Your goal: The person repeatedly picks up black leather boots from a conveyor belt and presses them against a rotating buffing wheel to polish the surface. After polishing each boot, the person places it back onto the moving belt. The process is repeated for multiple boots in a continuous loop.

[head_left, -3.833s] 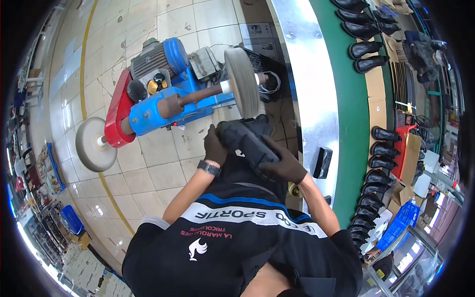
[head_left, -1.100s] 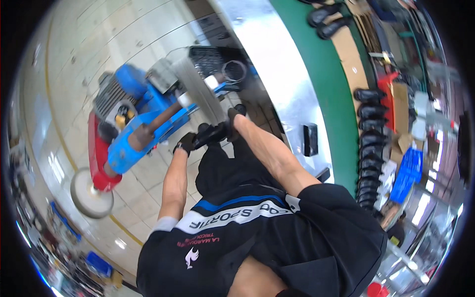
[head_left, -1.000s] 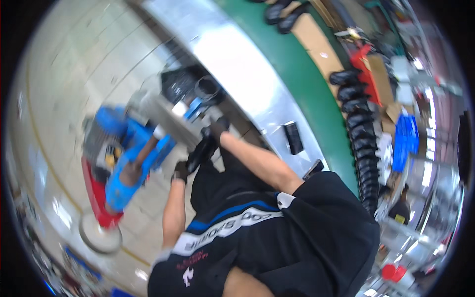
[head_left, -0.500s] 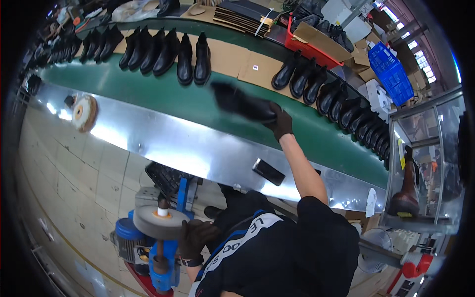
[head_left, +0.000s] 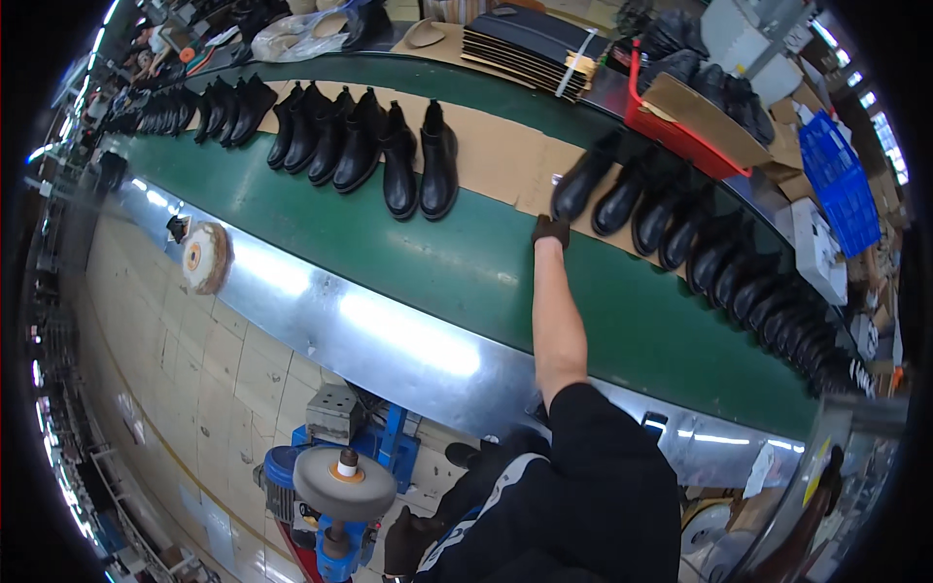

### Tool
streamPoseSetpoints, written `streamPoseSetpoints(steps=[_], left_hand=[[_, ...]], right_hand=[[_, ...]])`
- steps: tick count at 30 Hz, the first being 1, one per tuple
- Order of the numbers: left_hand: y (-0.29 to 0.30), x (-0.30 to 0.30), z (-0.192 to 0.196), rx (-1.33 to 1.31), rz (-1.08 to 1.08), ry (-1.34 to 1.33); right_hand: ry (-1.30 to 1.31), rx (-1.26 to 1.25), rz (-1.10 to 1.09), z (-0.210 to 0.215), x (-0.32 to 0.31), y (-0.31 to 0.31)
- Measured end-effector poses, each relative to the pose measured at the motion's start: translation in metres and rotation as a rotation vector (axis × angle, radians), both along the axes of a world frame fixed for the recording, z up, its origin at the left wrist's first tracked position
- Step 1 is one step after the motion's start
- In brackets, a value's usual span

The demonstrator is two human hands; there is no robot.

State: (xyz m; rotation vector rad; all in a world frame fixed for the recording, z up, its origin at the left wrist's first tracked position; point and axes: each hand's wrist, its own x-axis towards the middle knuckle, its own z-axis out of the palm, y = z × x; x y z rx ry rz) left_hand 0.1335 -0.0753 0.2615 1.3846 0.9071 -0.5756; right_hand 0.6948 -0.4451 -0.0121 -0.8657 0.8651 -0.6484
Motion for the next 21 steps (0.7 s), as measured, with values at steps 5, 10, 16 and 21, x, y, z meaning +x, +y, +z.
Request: streamPoseSetpoints(steps=[5, 10, 16, 21], left_hand=[[-0.016, 0.026, 0.015, 0.390, -0.561, -0.052], [-0.015, 0.057, 0.041, -0.083, 0.118, 0.083], [-0.012, 0.068, 0.025, -0.300, 0.420, 0.047], [-0.014, 0.130, -0.001, 0.298, -0.155, -0.466]], right_hand=[[0.073, 0.252, 0.314, 0.042, 0.014, 0.144], [0.602, -0.876, 0.790, 0.109, 0.092, 0.211], [0.570, -0.654, 0.912, 0.118, 0.139, 0.153], [-0.329, -0.308, 0.930, 0.173, -0.009, 0.162]])
